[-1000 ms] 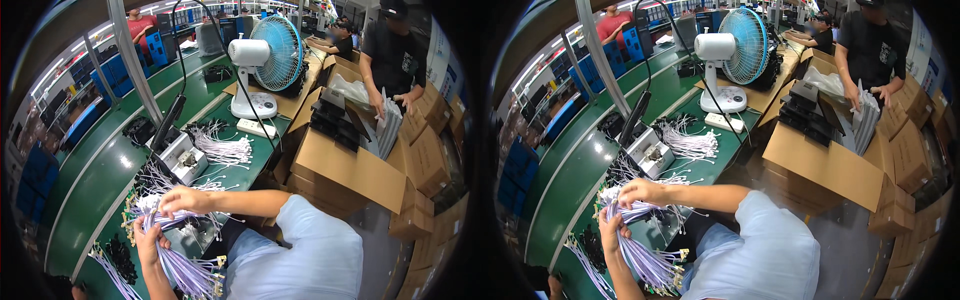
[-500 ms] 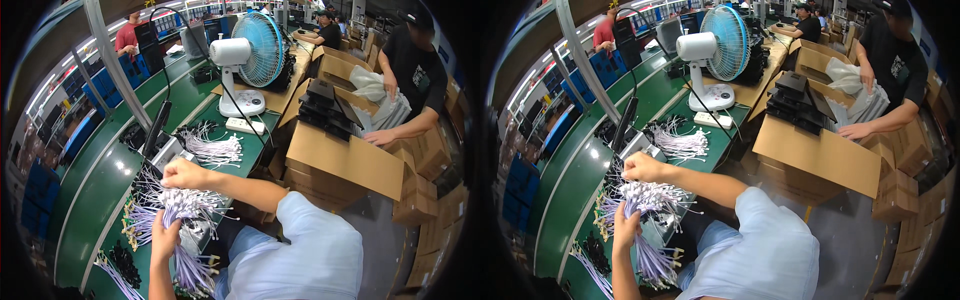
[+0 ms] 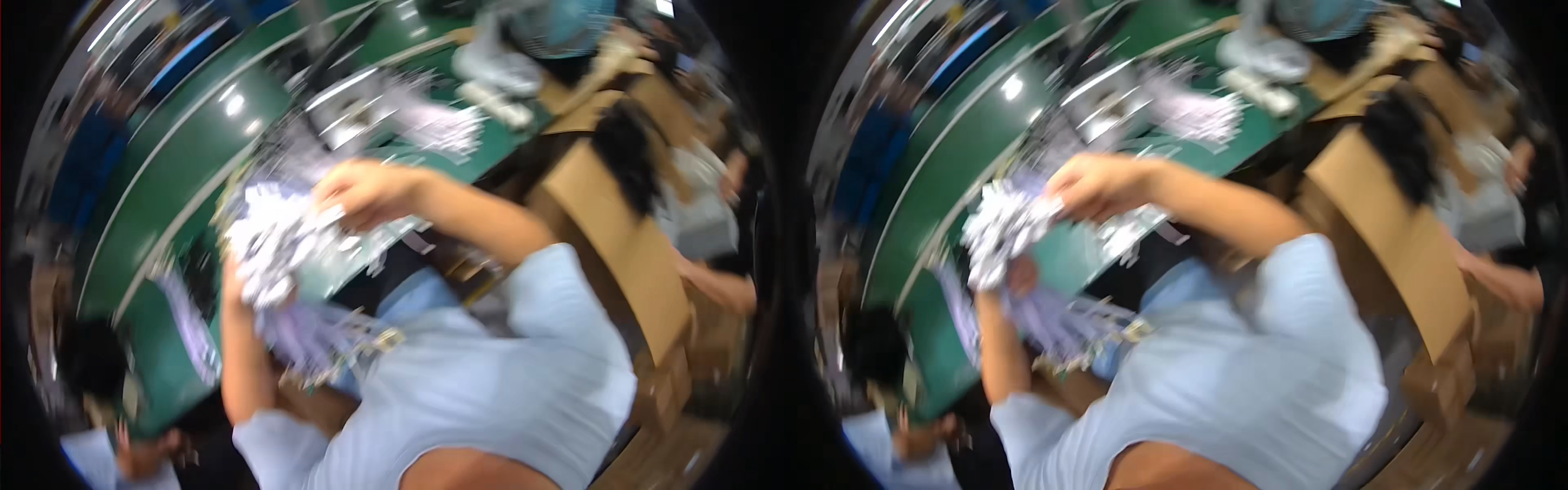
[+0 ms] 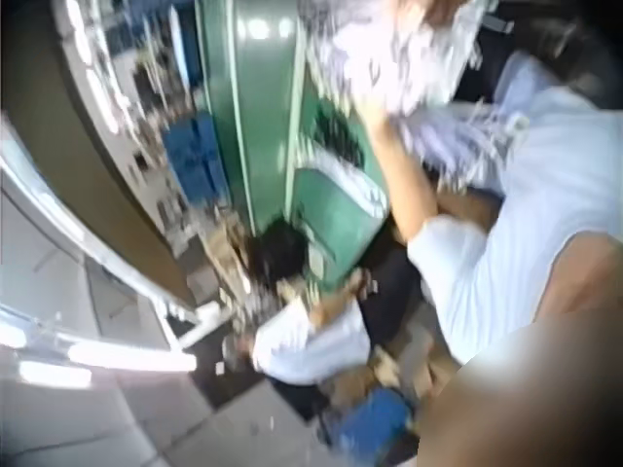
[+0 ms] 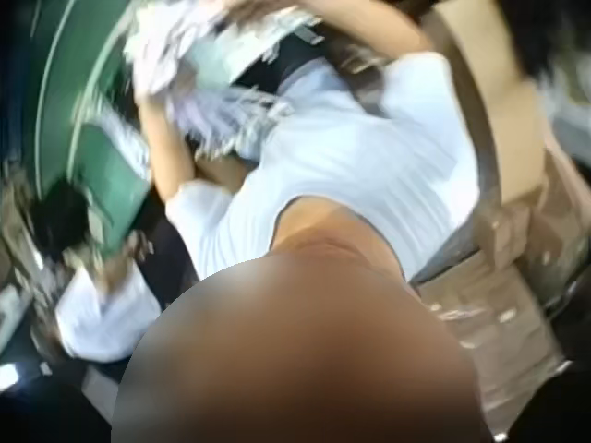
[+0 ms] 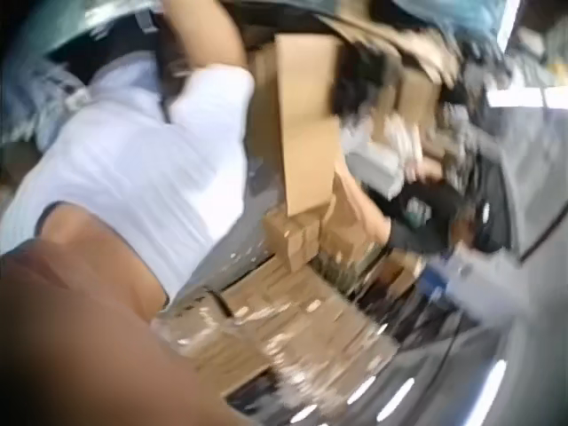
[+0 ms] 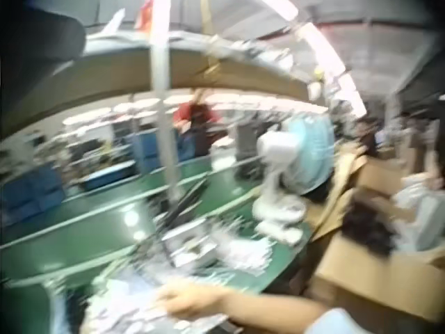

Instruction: Assembling electronic units by connecting wire harnesses and using an electric screwdriver at a factory production line.

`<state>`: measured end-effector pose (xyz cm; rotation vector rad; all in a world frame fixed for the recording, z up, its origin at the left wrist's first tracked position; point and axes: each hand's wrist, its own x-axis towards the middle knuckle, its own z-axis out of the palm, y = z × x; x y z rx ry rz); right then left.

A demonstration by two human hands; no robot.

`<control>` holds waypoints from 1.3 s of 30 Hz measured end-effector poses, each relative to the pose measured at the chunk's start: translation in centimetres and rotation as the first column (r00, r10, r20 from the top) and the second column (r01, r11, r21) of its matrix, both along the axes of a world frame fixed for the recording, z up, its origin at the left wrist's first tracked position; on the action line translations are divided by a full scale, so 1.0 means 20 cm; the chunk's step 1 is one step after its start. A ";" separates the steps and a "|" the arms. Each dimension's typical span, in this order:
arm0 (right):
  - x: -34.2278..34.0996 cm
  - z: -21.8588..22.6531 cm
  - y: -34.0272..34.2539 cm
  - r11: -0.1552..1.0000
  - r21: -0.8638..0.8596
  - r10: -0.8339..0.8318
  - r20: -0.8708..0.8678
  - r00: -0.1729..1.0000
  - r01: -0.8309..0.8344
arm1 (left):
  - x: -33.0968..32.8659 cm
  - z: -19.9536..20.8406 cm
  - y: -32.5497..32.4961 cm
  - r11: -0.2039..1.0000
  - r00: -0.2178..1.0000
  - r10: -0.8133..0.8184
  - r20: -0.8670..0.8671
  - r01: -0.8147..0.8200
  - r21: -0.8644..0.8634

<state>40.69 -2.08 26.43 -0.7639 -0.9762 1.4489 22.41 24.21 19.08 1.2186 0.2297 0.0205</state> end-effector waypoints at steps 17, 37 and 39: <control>-0.09 -0.07 0.10 0.994 -0.104 0.014 -0.151 0.988 -0.030 | 0.06 0.11 -0.34 0.470 0.589 -0.408 0.697 0.790 -0.393; -0.29 -0.27 0.27 0.998 -0.027 -0.067 -0.154 0.986 0.063 | -0.31 0.53 -0.20 0.998 0.856 -0.063 0.513 0.052 0.035; -0.33 -0.24 0.33 0.993 0.102 -0.073 0.136 0.988 0.059 | -0.41 0.58 -0.21 0.975 0.866 0.202 0.457 -0.223 -0.009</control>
